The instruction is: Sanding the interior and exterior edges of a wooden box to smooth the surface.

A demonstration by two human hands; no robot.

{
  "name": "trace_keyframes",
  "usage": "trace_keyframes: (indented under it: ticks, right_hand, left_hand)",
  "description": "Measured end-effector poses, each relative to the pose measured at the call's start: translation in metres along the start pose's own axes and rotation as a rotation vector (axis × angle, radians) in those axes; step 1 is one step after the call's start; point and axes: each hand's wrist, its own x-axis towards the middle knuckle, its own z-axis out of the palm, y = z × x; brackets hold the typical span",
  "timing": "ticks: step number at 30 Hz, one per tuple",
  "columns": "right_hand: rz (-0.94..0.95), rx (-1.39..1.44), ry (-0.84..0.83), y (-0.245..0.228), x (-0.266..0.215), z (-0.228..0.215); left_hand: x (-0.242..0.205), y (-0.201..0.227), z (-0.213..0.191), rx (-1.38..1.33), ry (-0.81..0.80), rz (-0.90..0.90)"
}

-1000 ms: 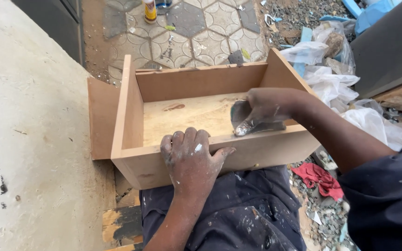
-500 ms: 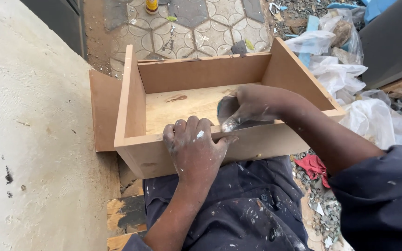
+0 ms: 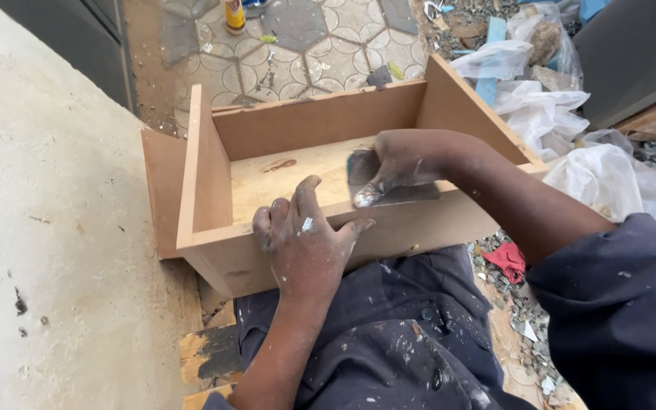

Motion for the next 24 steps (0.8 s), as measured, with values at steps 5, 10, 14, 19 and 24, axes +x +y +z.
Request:
trace_keyframes:
  ticks: [5, 10, 14, 19, 24]
  right_hand:
    - [0.122, 0.025, 0.095, 0.046, -0.008, -0.017]
    - [-0.138, -0.190, 0.897, 0.067, -0.067, 0.027]
    - [-0.439, -0.377, 1.602, 0.102, -0.083, 0.078]
    - [-0.244, -0.323, 1.459, 0.091, -0.078, 0.123]
    - [-0.123, -0.207, 1.272, 0.084, -0.074, 0.132]
  left_hand:
    - [0.002, -0.005, -0.007, 0.050, -0.092, 0.039]
    - [0.007, -0.010, -0.004, 0.096, -0.077, 0.084]
    - [0.006, -0.011, -0.007, 0.146, -0.077, 0.069]
    - [0.018, 0.010, -0.030, 0.186, -0.315, 0.023]
    - [0.042, 0.020, -0.038, 0.273, -0.569, 0.130]
